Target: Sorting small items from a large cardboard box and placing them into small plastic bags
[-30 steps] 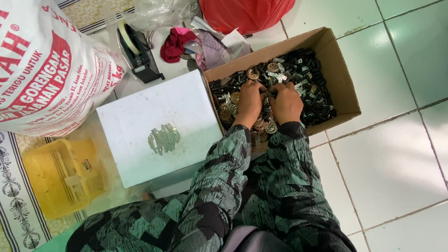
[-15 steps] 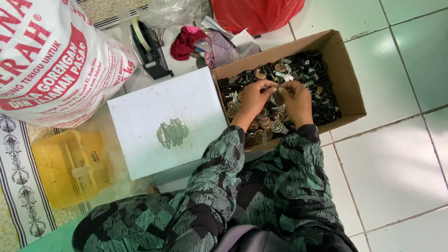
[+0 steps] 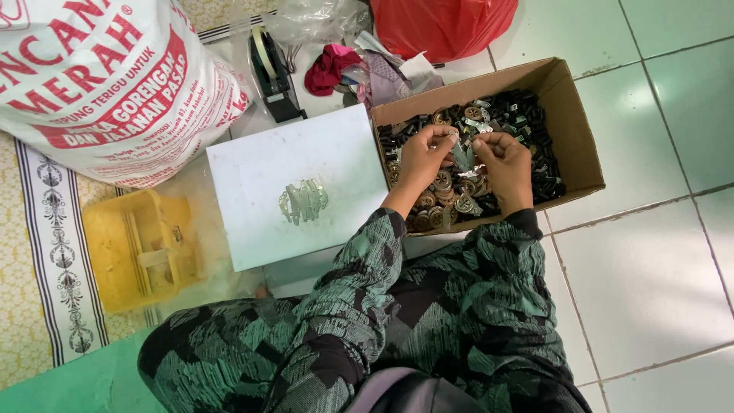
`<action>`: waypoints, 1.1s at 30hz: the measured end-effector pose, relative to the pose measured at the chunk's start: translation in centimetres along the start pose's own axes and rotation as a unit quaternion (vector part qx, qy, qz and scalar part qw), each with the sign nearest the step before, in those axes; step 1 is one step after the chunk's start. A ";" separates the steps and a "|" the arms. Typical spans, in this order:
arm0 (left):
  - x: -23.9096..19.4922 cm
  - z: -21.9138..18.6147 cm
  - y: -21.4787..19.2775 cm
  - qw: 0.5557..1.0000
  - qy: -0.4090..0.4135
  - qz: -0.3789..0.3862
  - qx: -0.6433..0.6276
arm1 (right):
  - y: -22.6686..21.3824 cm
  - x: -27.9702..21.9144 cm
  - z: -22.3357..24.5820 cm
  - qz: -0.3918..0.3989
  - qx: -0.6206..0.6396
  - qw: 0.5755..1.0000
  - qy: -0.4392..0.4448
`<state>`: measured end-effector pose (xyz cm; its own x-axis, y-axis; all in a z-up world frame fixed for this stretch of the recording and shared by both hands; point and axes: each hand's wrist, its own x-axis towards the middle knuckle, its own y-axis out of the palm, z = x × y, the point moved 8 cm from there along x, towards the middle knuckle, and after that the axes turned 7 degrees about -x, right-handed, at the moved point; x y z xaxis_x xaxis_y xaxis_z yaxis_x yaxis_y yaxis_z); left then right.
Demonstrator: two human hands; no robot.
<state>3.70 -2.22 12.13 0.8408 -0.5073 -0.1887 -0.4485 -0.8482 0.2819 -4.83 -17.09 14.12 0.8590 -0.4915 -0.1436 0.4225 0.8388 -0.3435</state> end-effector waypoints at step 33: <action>-18.7 1.2 -17.0 0.961 0.063 -0.229 -0.143 | 17.9 -13.2 5.5 0.202 -0.058 0.977 -0.029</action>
<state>-4.78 21.48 9.70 0.9681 -0.0536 -0.2446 0.0636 -0.8922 0.4471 -7.05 5.75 14.92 0.9654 -0.1080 -0.2374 0.0122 0.9278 -0.3728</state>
